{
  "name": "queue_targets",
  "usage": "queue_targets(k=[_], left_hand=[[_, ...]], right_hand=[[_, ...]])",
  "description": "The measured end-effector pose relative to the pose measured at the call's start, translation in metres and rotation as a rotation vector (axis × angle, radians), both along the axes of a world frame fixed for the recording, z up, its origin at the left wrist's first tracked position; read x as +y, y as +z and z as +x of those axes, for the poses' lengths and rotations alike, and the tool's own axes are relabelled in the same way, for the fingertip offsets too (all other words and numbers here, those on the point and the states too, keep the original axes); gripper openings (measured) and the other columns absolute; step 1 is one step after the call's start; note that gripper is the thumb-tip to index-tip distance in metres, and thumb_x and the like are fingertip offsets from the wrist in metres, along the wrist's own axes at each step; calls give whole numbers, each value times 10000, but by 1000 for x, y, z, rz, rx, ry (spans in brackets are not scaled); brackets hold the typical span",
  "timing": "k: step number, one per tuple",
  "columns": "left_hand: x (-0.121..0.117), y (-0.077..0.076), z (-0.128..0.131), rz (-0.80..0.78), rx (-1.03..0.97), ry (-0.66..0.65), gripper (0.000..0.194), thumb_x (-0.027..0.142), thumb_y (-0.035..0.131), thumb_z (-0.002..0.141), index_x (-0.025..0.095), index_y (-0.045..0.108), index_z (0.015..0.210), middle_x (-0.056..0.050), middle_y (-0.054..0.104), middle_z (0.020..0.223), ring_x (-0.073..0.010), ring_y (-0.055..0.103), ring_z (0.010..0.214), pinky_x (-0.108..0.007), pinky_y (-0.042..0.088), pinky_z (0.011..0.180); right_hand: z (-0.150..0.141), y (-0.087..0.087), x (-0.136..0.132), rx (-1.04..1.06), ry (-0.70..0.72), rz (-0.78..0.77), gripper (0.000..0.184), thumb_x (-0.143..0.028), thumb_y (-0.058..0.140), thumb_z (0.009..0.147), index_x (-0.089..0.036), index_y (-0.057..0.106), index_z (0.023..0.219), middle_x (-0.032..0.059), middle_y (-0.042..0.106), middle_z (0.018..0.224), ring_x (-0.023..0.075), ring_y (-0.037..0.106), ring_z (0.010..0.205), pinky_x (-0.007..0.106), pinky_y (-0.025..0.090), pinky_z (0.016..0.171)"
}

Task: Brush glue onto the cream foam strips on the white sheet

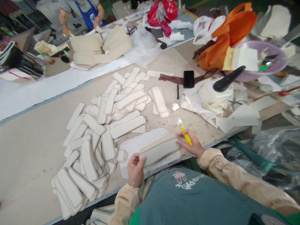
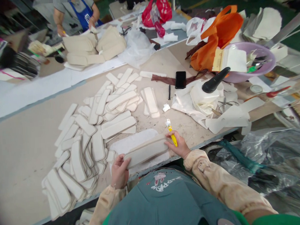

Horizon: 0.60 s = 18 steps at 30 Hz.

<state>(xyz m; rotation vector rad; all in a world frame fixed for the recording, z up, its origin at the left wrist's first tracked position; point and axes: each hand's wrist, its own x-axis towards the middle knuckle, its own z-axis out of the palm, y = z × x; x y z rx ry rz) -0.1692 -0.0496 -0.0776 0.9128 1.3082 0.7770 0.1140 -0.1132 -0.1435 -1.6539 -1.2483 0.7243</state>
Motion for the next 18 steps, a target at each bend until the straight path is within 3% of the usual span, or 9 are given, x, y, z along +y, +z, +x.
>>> queue_targets(k=[2, 5, 10, 14, 18], left_hand=[[6, 23, 12, -45, -133, 63, 288, 351, 681, 645, 191, 488, 787, 21, 596, 720, -112, 561, 655, -233, 450, 624], [18, 61, 28, -30, -239, 50, 287, 327, 711, 618, 192, 504, 765, 35, 588, 700, -104, 550, 627, -212, 434, 584], [37, 116, 54, 50, -372, 23, 272, 289, 752, 592, 167, 574, 759, 15, 608, 706, -93, 540, 596, -192, 414, 545], [51, 138, 74, 91, -424, 81, 285, 290, 770, 584, 147, 630, 787, 12, 623, 671, -82, 535, 560, -188, 414, 533], [59, 141, 91, 179, -530, 223, 282, 319, 750, 624, 145, 645, 820, -6, 659, 735, -105, 596, 653, -218, 462, 635]], right_hand=[[-2, 12, -1, 86, -24, 46, 361, -340, 655, 755, -251, 406, 999, 46, 604, 1010, 195, 621, 935, 414, 502, 875], [-5, 41, 1, 148, -3, 109, 369, -326, 669, 753, -259, 382, 976, 71, 600, 1106, 215, 590, 1043, 445, 455, 941], [-11, 88, 18, 255, 220, 185, 395, -292, 666, 764, -270, 345, 993, 106, 550, 1242, 240, 539, 1139, 468, 420, 975], [-21, 100, 35, 197, 289, 200, 393, -315, 682, 747, -266, 355, 960, 88, 601, 1142, 244, 570, 1068, 442, 455, 914], [-34, 100, 45, 258, 163, 171, 329, -349, 673, 747, -265, 382, 875, -4, 596, 829, 174, 605, 723, 303, 514, 627]])
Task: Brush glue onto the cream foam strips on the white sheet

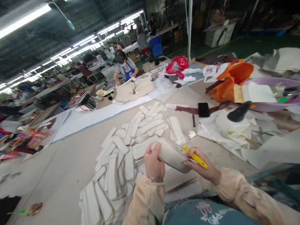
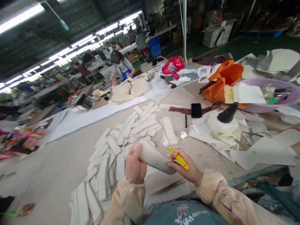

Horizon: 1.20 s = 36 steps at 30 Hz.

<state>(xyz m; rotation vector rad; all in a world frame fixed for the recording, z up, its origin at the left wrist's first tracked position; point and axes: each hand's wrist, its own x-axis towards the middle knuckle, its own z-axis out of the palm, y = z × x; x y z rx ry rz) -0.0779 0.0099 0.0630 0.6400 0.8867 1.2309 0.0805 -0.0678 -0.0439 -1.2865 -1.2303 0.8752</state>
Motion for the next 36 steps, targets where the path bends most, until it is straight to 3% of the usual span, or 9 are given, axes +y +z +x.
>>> queue_targets(k=[4, 10, 36], left_hand=[[1, -12, 13, -4, -25, 62, 333, 343, 740, 639, 159, 646, 901, -42, 695, 864, -145, 639, 790, -247, 474, 723], [0, -29, 18, -62, -40, 86, 338, 346, 752, 612, 137, 652, 859, -51, 706, 829, -143, 641, 723, -265, 482, 708], [7, -38, 7, -132, -130, 116, 321, 222, 793, 513, 121, 652, 783, -50, 702, 734, -149, 632, 642, -285, 479, 667]], right_hand=[[-10, -2, 1, 99, -86, -35, 292, -351, 661, 755, -271, 392, 835, -51, 471, 640, 141, 483, 523, 255, 429, 447], [-17, 2, -1, 88, -131, -27, 294, -349, 683, 730, -271, 415, 820, -29, 480, 699, 158, 488, 577, 266, 440, 481], [-23, -3, -9, 130, -56, -103, 295, -306, 678, 751, -247, 413, 869, -61, 424, 647, 109, 407, 557, 219, 345, 506]])
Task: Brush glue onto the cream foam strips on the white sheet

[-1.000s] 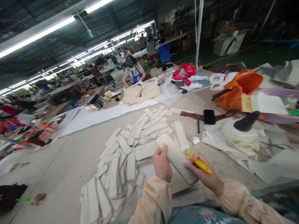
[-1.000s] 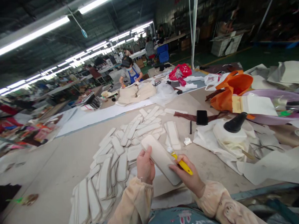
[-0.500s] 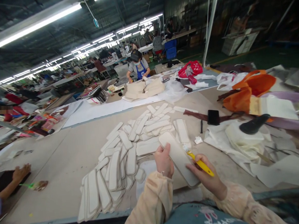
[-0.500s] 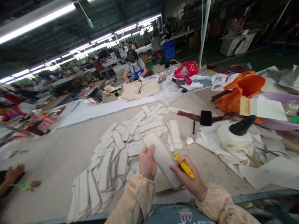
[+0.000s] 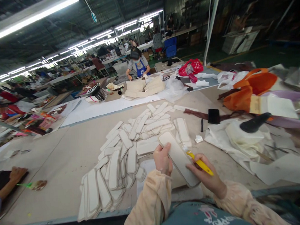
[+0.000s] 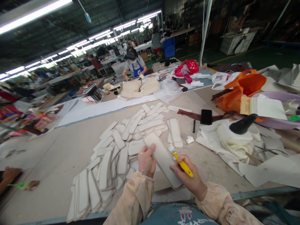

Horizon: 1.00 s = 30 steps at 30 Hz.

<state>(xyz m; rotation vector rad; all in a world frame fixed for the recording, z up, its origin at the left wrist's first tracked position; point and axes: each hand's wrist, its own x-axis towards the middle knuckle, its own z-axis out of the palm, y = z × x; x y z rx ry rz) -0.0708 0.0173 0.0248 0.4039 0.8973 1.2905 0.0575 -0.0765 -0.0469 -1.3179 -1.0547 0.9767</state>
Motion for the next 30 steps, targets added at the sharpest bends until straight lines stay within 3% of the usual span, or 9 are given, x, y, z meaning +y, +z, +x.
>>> queue_targets(k=[8, 12, 16, 22, 30], left_hand=[[10, 2, -13, -9, -35, 39, 261, 140, 752, 562, 118, 639, 796, -47, 695, 744, -135, 633, 671, -268, 494, 711], [27, 3, -26, -48, -61, 153, 148, 58, 649, 677, 135, 617, 800, -20, 684, 756, -116, 638, 710, -255, 505, 756], [36, -2, -36, -85, -81, 241, 155, 20, 569, 751, 146, 602, 835, -15, 688, 793, -106, 643, 755, -245, 515, 782], [33, -7, -38, -93, -70, 274, 170, 10, 553, 774, 163, 595, 834, -5, 692, 809, -88, 646, 795, -222, 509, 826], [28, -10, -35, -134, -70, 269, 168, 28, 547, 787, 163, 601, 871, -16, 698, 858, -113, 649, 866, -276, 499, 889]], right_hand=[[-2, 12, -2, 146, -43, -28, 378, -335, 729, 684, -252, 418, 883, -28, 537, 795, 127, 534, 678, 228, 436, 580], [0, 18, -4, 166, 1, -42, 369, -351, 713, 699, -256, 405, 879, -76, 469, 652, 109, 497, 570, 221, 423, 526], [-2, 18, -7, 149, -32, -61, 404, -335, 732, 685, -253, 383, 869, -93, 463, 606, 106, 505, 529, 226, 433, 507], [-4, 17, -7, 98, -86, -42, 363, -337, 712, 708, -246, 393, 856, -86, 477, 623, 103, 508, 526, 230, 433, 504], [-2, 11, -10, 7, -96, -21, 305, -329, 681, 739, -244, 413, 856, -73, 453, 628, 105, 456, 545, 227, 390, 503]])
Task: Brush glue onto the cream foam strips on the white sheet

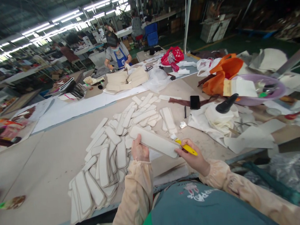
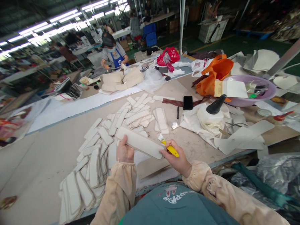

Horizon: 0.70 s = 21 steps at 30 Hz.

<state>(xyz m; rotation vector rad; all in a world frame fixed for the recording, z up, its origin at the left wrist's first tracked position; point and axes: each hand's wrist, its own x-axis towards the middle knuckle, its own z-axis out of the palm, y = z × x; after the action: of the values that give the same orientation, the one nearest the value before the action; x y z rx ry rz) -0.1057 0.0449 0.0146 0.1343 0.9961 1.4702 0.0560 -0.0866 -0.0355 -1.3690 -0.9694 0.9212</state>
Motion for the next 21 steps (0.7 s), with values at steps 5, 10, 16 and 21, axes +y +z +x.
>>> queue_targets(k=[5, 10, 16, 21], left_hand=[[-5, -2, 4, 3, -19, -10, 178, 45, 545, 786, 161, 607, 906, -33, 696, 896, -131, 646, 900, -278, 506, 876], [-9, -7, 12, 40, -25, -29, 157, 81, 601, 753, 173, 617, 879, -37, 695, 897, -143, 645, 894, -272, 508, 859], [-15, -6, 23, 91, -48, -28, 186, 107, 649, 710, 168, 624, 884, -45, 694, 892, -156, 643, 901, -272, 507, 851], [-32, -3, 38, 138, -72, -175, 227, 109, 679, 680, 147, 625, 897, -59, 695, 881, -138, 648, 827, -252, 505, 828]], right_hand=[[5, 3, -5, -63, 7, 7, 262, -341, 642, 777, -239, 409, 840, -69, 450, 617, 106, 457, 537, 230, 394, 506], [15, -2, -9, -114, -24, -9, 264, -355, 647, 768, -236, 422, 836, -49, 492, 652, 124, 508, 558, 243, 432, 516], [28, -5, -13, -123, -23, -15, 284, -386, 655, 752, -241, 426, 836, -44, 487, 658, 135, 522, 575, 243, 452, 526], [37, -1, -16, -115, -66, 2, 314, -410, 667, 733, -241, 422, 832, -47, 472, 652, 133, 498, 566, 242, 433, 516]])
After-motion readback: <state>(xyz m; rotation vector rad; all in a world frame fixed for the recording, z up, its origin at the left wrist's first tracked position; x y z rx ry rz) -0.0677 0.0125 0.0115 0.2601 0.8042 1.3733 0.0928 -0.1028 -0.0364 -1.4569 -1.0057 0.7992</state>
